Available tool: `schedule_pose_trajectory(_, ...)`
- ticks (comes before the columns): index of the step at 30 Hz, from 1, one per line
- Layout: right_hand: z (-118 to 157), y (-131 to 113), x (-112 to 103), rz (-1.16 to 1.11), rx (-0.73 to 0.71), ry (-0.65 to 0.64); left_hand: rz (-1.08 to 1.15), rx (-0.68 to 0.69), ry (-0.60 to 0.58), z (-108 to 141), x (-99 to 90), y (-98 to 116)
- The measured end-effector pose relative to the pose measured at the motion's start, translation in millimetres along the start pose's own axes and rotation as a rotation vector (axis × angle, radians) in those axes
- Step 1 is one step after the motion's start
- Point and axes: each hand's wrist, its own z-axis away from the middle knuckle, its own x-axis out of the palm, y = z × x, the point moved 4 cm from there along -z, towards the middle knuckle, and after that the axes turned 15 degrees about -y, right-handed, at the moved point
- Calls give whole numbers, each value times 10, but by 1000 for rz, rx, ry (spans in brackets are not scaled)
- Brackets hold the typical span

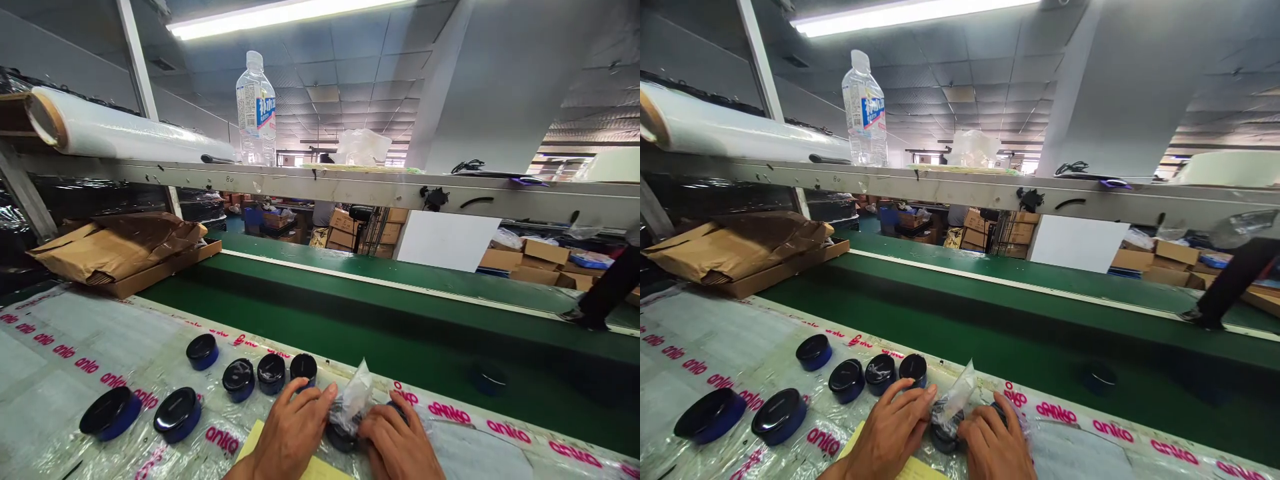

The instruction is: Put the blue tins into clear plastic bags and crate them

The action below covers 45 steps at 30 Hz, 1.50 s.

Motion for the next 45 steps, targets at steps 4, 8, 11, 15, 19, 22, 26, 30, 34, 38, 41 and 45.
schedule_pose_trajectory(4,21,-37,-6,6,-27,1,16,28,-3,13,-38,30)
schedule_pose_trajectory(8,87,-65,27,44,-12,-31,65,-3,-26,6,-47,22)
schedule_pose_trajectory(11,128,-88,79,89,-31,-80,79,-67,-40,-26,-29,-2)
schedule_pose_trajectory(15,154,-67,143,111,-6,-131,78,-119,-73,-41,40,-14)
schedule_pose_trajectory(19,142,-16,159,61,41,-154,54,-142,-115,-28,118,-10)
schedule_pose_trajectory(22,127,15,129,23,63,-118,39,-156,-147,-34,161,-9)
schedule_pose_trajectory(26,138,57,161,9,140,-142,24,-186,-186,-54,225,-16)
schedule_pose_trajectory(30,128,21,228,73,136,-131,8,-229,-213,-67,287,-27)
schedule_pose_trajectory(34,65,-21,254,74,77,-183,33,-236,-239,-48,316,-34)
schedule_pose_trajectory(38,-19,15,222,-38,123,-270,304,-345,-223,3,357,-103)
schedule_pose_trajectory(41,-136,112,127,-140,265,-360,552,-465,-226,-26,378,-149)
schedule_pose_trajectory(45,-377,304,-131,-275,397,-491,699,-679,-211,-199,262,-206)
